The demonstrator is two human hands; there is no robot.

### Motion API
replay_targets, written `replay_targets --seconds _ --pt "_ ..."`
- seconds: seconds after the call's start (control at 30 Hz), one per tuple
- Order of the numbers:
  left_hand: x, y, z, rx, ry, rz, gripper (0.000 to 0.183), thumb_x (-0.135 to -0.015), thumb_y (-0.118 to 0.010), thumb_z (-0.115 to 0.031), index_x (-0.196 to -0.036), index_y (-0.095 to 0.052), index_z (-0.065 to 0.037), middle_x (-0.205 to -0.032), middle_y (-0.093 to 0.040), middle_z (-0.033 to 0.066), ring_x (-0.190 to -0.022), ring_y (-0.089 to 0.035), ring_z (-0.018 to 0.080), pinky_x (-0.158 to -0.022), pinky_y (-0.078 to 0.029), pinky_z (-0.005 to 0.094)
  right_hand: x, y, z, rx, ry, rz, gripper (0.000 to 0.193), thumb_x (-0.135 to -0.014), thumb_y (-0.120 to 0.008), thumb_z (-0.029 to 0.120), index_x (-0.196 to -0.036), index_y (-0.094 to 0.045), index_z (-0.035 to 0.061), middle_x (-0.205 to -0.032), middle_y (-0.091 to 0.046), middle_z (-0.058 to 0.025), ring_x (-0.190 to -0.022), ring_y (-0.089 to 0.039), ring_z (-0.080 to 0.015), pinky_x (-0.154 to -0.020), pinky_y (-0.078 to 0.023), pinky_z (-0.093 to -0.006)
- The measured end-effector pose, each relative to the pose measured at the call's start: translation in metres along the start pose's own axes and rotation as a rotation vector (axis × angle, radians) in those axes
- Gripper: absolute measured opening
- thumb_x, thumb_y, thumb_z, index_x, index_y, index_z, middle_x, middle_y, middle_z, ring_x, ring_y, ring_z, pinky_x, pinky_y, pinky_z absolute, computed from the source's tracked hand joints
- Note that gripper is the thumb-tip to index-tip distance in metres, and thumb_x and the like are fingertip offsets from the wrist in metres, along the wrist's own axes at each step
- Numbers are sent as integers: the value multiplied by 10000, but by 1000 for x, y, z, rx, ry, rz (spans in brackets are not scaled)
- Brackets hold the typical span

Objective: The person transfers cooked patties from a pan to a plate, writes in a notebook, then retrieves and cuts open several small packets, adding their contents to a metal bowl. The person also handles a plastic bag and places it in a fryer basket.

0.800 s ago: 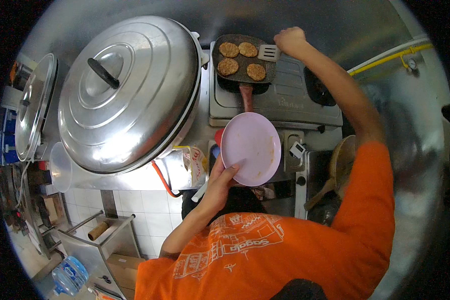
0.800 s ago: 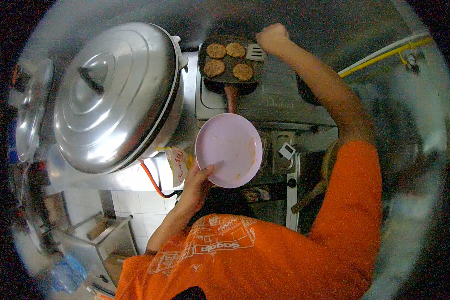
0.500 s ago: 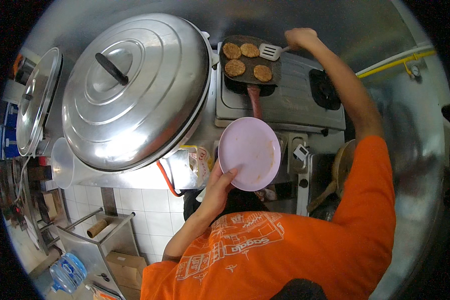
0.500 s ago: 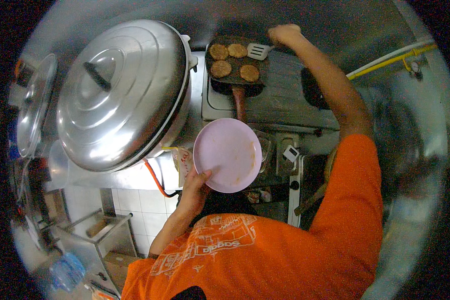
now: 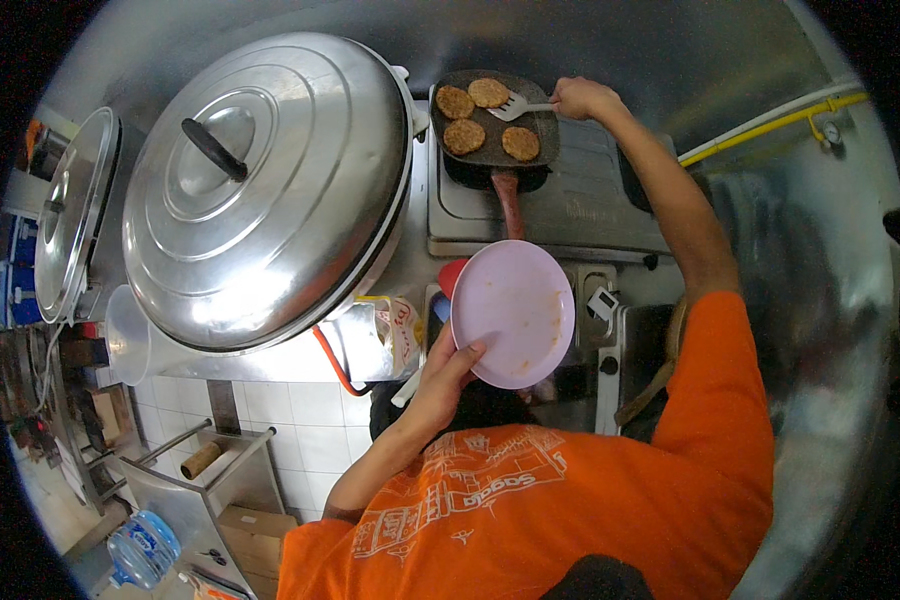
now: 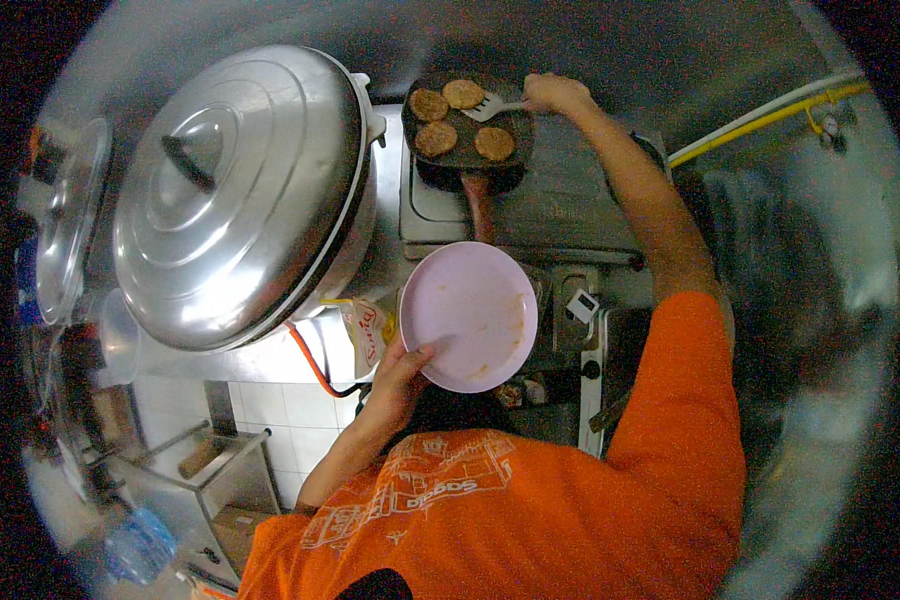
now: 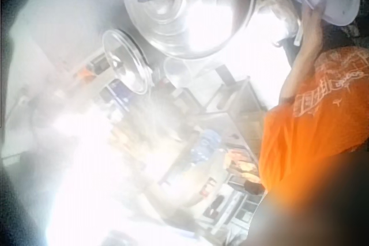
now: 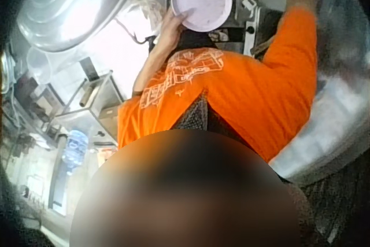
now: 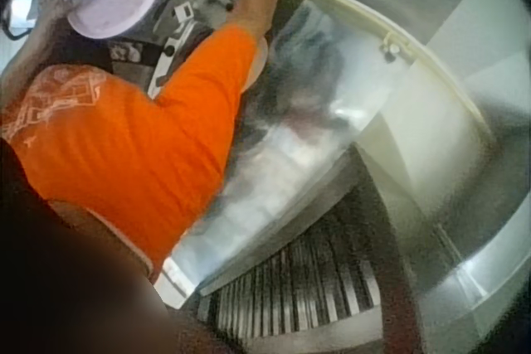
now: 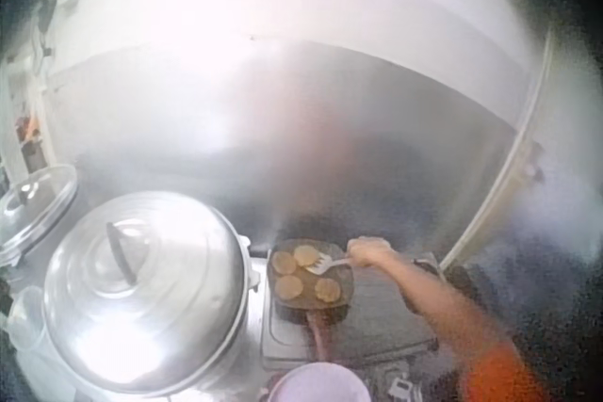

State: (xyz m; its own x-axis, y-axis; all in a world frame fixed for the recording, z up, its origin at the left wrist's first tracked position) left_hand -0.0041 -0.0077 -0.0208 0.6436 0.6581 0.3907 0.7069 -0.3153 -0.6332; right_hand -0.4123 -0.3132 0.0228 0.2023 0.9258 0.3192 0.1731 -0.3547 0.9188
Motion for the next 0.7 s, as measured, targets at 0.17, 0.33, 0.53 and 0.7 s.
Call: replay_targets --seconds 0.17,0.33,0.53,0.7 --pt "-4 0 0 46 8 -74 650 -1034 -583 -259 -1617 -322 -145 -1489 -522 94 -1340 -551 230 -1115 -465 414 20 -17 -19 -218 0 27 344 -1010 -646 317 -1321 -732 198 -1102 -764 -116 -1048 -717 -302 -919 -556 -436" --pt "-25 -5 -5 168 16 -106 629 -1060 -540 -304 -1617 -279 -175 -1538 -463 95 -1419 -476 264 -1157 -424 498 58 -9 -47 -94 130 -287 330 -1014 -644 318 -1307 -736 197 -1022 -776 -137 -944 -733 -311 -878 -566 -450" --pt "-101 -33 -1 394 -180 -144 684 -1061 -521 -516 -1600 -266 -181 -1582 -412 108 -1440 -447 307 -1154 -414 533 150 90 -56 -112 195 24 321 -1001 -660 286 -1303 -738 206 -1113 -736 -108 -1063 -686 -299 -936 -542 -447" --pt "-131 -33 6 446 -289 -120 784 -1029 -525 -613 -1608 -268 -151 -1607 -397 115 -1466 -425 331 -1184 -381 549 194 112 -30 162 169 -106 327 -990 -672 267 -1306 -735 215 -1155 -728 -96 -1060 -685 -298 -946 -541 -445"
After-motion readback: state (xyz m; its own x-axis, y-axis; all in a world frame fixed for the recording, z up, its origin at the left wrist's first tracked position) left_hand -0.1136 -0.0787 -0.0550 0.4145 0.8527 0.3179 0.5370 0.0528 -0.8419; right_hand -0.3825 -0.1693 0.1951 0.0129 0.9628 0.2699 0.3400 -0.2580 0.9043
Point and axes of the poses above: each hand's wrist, its own x-axis away from the middle knuckle, its own y-axis out of the back of the hand, z = x × y, the point moved 2 cm from there along -x, towards the middle knuckle
